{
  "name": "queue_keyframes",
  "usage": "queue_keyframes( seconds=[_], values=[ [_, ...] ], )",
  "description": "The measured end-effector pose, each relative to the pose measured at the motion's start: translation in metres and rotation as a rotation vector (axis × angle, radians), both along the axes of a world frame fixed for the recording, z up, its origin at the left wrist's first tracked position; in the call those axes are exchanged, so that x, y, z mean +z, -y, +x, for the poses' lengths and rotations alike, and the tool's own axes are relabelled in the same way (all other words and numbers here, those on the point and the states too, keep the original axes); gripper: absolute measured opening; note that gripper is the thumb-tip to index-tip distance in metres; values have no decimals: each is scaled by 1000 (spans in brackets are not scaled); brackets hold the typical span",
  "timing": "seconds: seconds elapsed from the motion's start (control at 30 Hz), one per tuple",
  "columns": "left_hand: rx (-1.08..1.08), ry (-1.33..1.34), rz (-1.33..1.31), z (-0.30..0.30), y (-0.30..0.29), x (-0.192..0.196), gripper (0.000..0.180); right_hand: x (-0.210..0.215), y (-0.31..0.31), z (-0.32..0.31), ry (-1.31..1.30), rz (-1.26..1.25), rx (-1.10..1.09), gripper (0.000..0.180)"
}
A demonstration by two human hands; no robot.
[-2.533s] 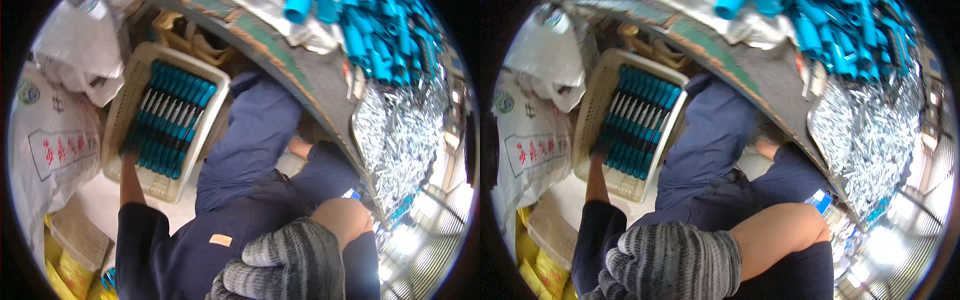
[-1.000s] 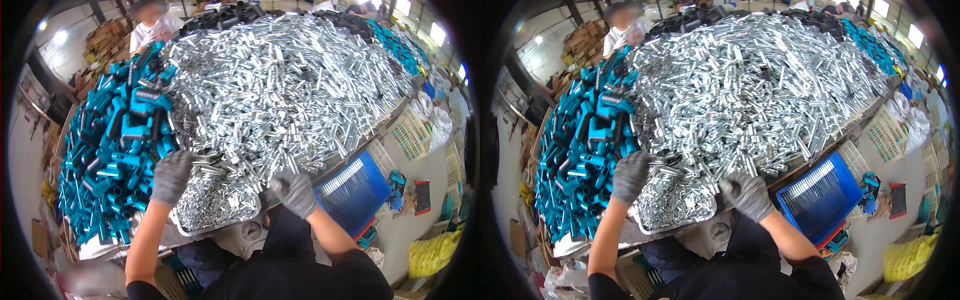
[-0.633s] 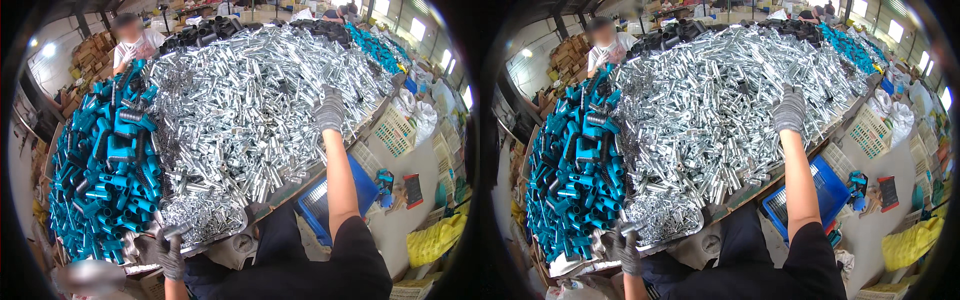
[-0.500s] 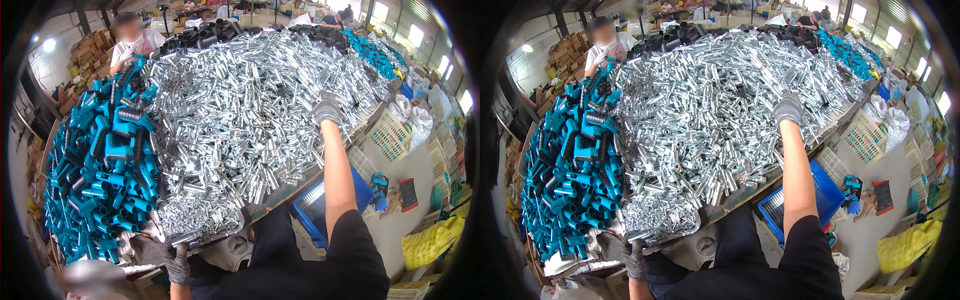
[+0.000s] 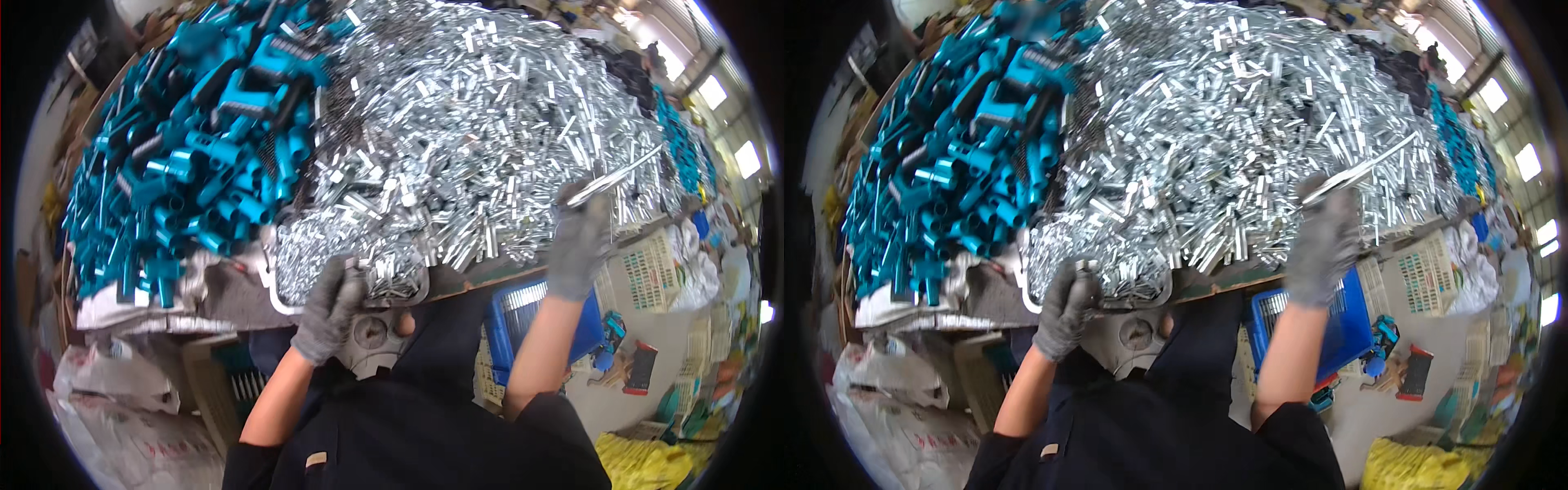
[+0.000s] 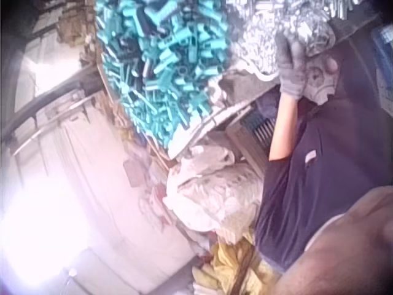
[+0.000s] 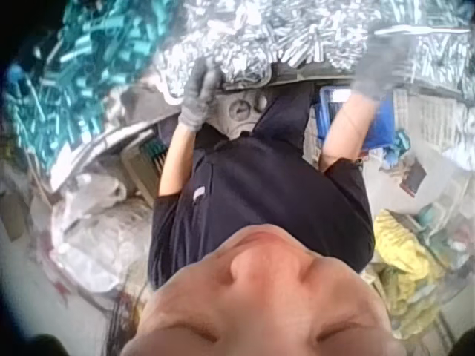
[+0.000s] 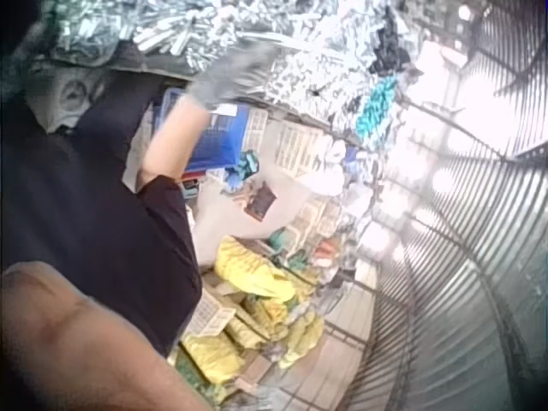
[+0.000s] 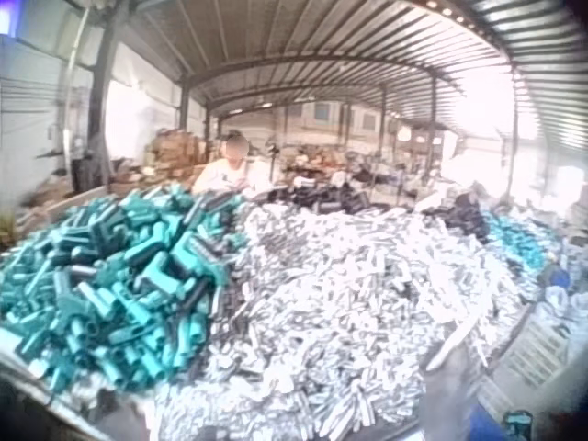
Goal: Assembling metal cylinders, springs, and small pins into plastic handles at a factory workstation.
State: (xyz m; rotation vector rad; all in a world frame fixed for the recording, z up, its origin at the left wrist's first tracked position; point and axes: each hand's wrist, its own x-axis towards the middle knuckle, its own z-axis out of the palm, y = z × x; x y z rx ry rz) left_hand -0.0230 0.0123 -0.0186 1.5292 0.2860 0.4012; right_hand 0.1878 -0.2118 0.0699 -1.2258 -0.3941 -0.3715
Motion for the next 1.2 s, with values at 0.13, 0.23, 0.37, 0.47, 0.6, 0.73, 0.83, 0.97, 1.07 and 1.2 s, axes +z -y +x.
queue_keyframes(
  seconds=[0.13,0.23,0.37,0.47,0.6,0.73,0.83,0.97,1.07,1.2],
  values=[
    [-94,106,157,-1,1,6,23,-36,-73,-95,-474,2,517,35],
    [-64,30,263,-15,8,24,22,-63,-89,-120,-337,-173,650,37],
    [-8,-65,-40,-37,3,4,24,-55,-90,-119,-182,-397,883,36],
    [-195,-103,-105,-43,-2,17,30,-33,-82,-116,277,-983,776,38],
    [-335,-51,-424,-37,-4,26,45,-62,-87,-142,141,-922,641,36],
    [-221,14,-363,-39,-1,36,51,-49,-100,-151,-548,-372,1005,38],
    [17,167,-15,-37,-4,52,43,-81,-113,-146,-405,54,971,56],
    [272,274,178,-37,-21,66,44,-108,-109,-180,-539,-84,1148,38],
    [389,184,984,-33,-52,63,60,-72,-106,-143,-333,-570,911,35],
    [-78,-110,1537,-25,-45,64,45,-60,-116,-118,84,-650,865,35]
  ],
)
